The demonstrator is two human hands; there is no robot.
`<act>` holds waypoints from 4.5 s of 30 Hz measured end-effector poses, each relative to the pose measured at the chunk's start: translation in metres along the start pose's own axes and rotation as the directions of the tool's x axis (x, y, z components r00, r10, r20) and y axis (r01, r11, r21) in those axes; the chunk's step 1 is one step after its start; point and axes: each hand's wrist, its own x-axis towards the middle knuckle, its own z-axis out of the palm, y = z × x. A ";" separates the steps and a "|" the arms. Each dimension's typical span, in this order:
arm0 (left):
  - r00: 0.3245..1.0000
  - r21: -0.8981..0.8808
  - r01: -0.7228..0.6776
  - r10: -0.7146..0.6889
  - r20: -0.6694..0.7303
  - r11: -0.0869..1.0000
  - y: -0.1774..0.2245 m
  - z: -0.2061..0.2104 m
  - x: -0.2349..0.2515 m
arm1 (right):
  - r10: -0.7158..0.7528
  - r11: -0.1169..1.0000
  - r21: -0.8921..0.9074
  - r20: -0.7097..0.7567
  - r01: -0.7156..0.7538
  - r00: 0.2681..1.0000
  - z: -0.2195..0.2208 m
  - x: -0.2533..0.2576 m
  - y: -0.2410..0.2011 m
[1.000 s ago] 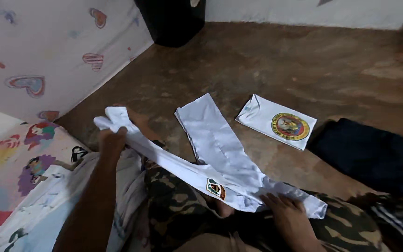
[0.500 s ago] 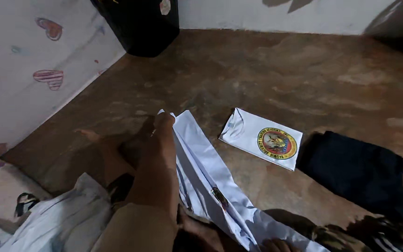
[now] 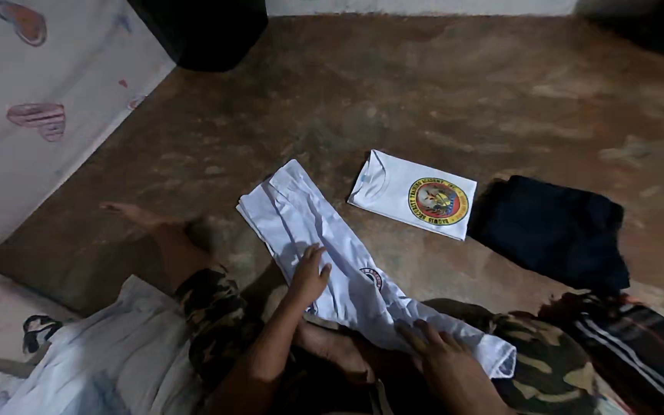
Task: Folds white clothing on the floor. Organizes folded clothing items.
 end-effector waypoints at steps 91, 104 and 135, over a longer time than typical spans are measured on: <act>0.930 0.258 -0.024 -0.074 0.361 0.966 0.025 0.047 -0.117 | -0.324 0.939 0.019 -0.278 0.342 0.904 -0.060 -0.031 0.027; 0.982 -0.659 0.182 -0.098 0.163 0.730 0.028 0.061 -0.099 | -0.153 0.550 0.833 0.023 0.066 0.988 -0.050 0.172 -0.015; 0.813 -0.682 0.566 -0.454 0.366 0.463 -0.014 0.071 -0.041 | 0.171 0.875 0.463 -0.014 -0.145 0.985 0.055 0.206 -0.005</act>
